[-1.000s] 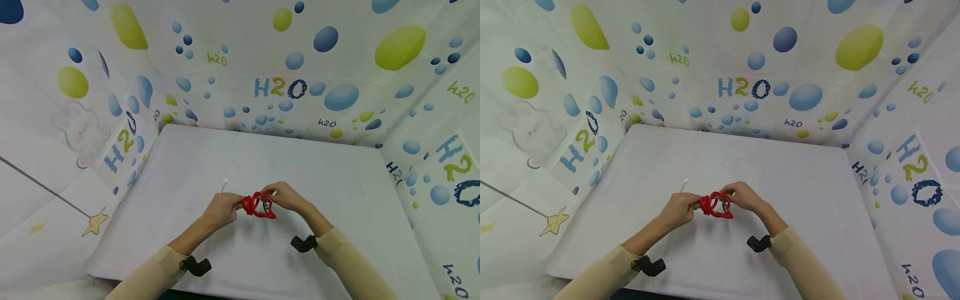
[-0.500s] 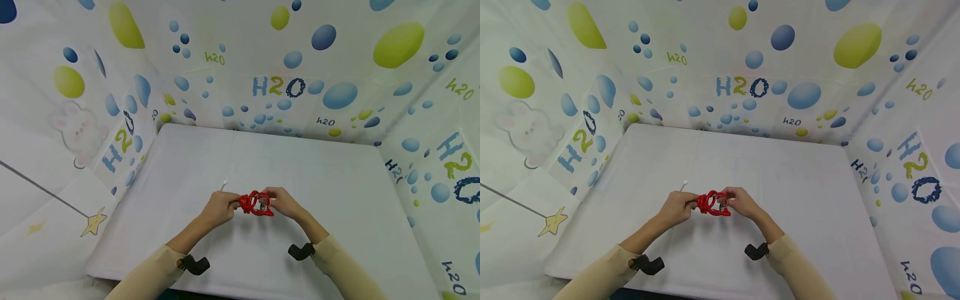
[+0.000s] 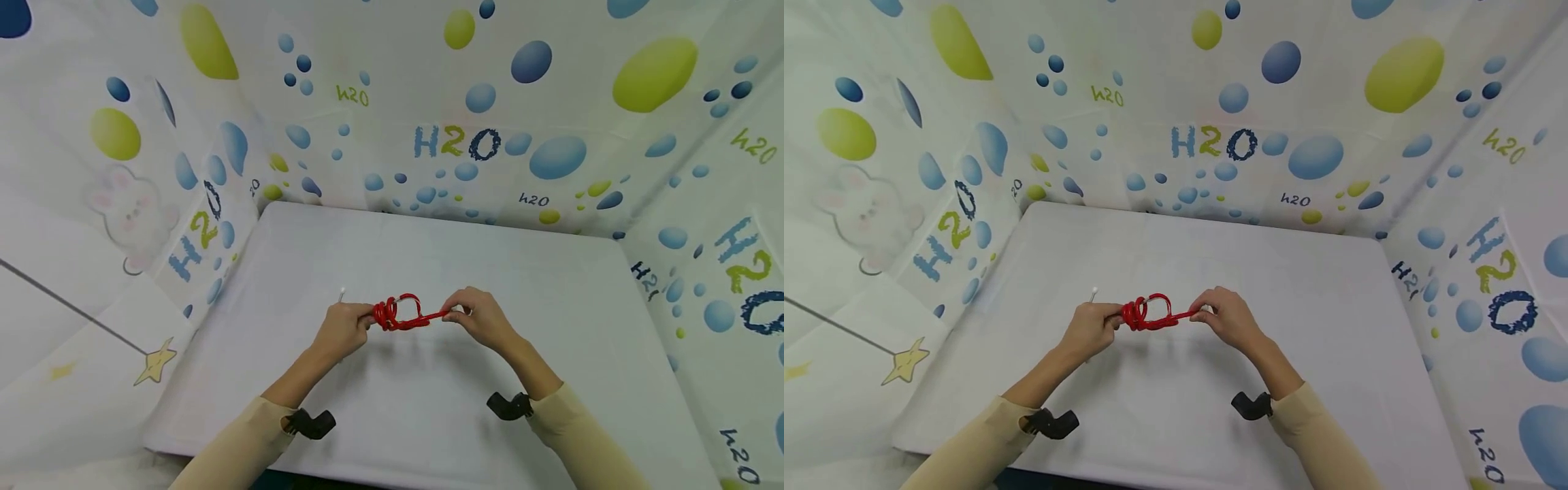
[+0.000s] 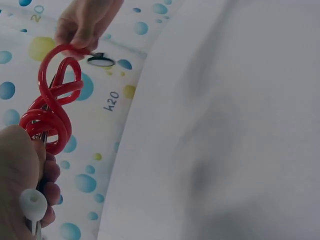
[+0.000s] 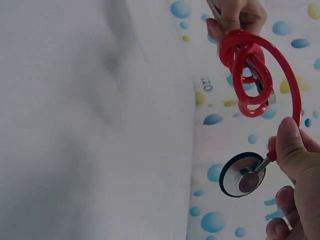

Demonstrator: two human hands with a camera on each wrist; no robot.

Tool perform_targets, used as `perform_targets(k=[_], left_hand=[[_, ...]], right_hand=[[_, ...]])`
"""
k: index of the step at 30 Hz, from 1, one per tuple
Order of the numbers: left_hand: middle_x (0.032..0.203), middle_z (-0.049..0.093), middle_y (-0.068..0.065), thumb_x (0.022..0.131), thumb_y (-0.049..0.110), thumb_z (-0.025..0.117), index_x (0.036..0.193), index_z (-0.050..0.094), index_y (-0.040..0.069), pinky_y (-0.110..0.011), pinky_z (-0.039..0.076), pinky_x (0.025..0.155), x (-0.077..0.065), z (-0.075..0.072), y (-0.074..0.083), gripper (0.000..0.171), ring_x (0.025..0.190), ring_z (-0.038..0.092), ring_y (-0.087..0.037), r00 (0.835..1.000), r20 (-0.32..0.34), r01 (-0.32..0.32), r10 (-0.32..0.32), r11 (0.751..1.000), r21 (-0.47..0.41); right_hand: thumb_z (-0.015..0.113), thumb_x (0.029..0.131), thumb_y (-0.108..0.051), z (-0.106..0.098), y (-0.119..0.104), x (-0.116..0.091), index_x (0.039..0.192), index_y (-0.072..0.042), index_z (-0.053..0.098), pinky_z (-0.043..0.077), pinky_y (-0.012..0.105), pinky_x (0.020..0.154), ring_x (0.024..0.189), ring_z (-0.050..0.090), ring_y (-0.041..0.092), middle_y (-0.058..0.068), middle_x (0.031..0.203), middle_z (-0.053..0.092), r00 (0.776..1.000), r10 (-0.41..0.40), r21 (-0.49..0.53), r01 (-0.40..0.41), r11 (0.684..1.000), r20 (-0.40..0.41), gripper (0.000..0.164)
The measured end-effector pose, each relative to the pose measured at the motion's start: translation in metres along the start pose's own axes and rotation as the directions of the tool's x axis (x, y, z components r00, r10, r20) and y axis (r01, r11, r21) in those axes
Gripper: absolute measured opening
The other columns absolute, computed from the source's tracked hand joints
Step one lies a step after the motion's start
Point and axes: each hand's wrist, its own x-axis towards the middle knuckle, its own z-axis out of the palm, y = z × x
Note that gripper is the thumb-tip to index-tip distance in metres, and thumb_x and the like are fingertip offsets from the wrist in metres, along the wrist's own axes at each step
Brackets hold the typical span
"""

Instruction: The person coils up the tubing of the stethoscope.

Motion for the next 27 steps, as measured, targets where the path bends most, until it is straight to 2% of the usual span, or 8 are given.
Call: perform_targets(k=[5,8,11,14,19,22,24,27], left_hand=[[0.061,0.064,0.000,0.077,-0.004,0.057,0.086,0.071,0.004,-0.016,0.040,0.044,0.007,-0.009,-0.005,0.019,0.048,0.049,-0.003,0.992,-0.065,0.105,-0.109,0.992,-0.068],[0.060,0.064,-0.002,0.076,-0.005,0.055,0.086,0.071,0.003,-0.017,0.040,0.043,0.010,-0.011,-0.007,0.021,0.048,0.050,-0.005,0.986,-0.068,0.147,-0.154,0.984,-0.101],[0.059,0.063,-0.001,0.077,-0.005,0.056,0.085,0.071,0.004,-0.018,0.041,0.044,0.011,-0.009,-0.007,0.019,0.048,0.050,-0.006,0.982,-0.063,0.170,-0.179,0.977,-0.126],[0.058,0.062,0.001,0.078,-0.003,0.057,0.083,0.070,0.005,-0.019,0.042,0.044,0.012,-0.005,-0.008,0.016,0.048,0.050,-0.007,0.973,-0.079,0.204,-0.215,0.970,-0.131],[0.059,0.063,0.001,0.079,0.002,0.057,0.081,0.070,0.007,-0.020,0.040,0.044,0.010,0.000,-0.010,0.014,0.048,0.047,-0.008,0.968,-0.094,0.226,-0.231,0.972,-0.062],[0.061,0.064,0.002,0.078,0.004,0.060,0.080,0.070,0.009,-0.020,0.039,0.045,0.008,0.003,-0.013,0.012,0.048,0.047,-0.007,0.972,-0.095,0.217,-0.214,0.976,0.028],[0.063,0.065,0.001,0.077,0.006,0.062,0.078,0.070,0.009,-0.021,0.040,0.047,0.005,0.006,-0.015,0.009,0.049,0.047,-0.007,0.980,-0.086,0.188,-0.181,0.978,0.089],[0.065,0.066,0.001,0.075,0.006,0.065,0.076,0.069,0.009,-0.023,0.043,0.048,0.001,0.012,-0.016,0.005,0.050,0.049,-0.007,0.989,-0.076,0.135,-0.124,0.976,0.170]], right_hand=[[0.075,0.071,-0.020,-0.001,0.006,-0.010,0.082,-0.025,0.065,0.043,0.021,0.060,0.069,0.051,0.002,-0.016,0.077,0.061,0.997,0.046,-0.054,-0.042,0.998,0.064,0.015],[0.075,0.071,-0.022,0.001,0.007,-0.014,0.081,-0.025,0.065,0.044,0.021,0.060,0.068,0.052,0.001,-0.015,0.077,0.061,0.994,0.083,-0.080,-0.077,0.994,0.074,0.014],[0.074,0.071,-0.026,0.007,0.004,-0.016,0.082,-0.026,0.066,0.044,0.020,0.061,0.069,0.053,0.000,-0.016,0.077,0.061,0.988,0.106,-0.172,-0.086,0.981,0.113,0.013],[0.073,0.072,-0.030,0.014,-0.006,-0.016,0.084,-0.027,0.068,0.044,0.020,0.063,0.072,0.054,0.000,-0.017,0.077,0.061,0.975,0.115,-0.270,-0.060,0.961,0.192,0.013],[0.070,0.075,-0.035,0.019,-0.029,-0.018,0.087,-0.027,0.068,0.042,0.020,0.063,0.074,0.053,0.002,-0.018,0.077,0.060,0.937,0.160,-0.304,-0.062,0.951,0.310,0.014],[0.068,0.077,-0.037,0.020,-0.040,-0.017,0.097,-0.023,0.061,0.042,0.021,0.059,0.068,0.053,0.004,-0.018,0.076,0.060,0.913,0.189,-0.182,-0.130,0.975,0.362,0.025],[0.066,0.080,-0.033,0.021,-0.044,-0.016,0.102,-0.022,0.057,0.044,0.022,0.057,0.064,0.053,0.004,-0.016,0.075,0.061,0.902,0.178,-0.023,-0.183,0.983,0.394,0.026],[0.062,0.084,-0.027,0.024,-0.046,-0.015,0.105,-0.022,0.059,0.047,0.024,0.056,0.062,0.055,0.007,-0.010,0.077,0.064,0.881,0.154,0.237,-0.282,0.930,0.447,0.022]])
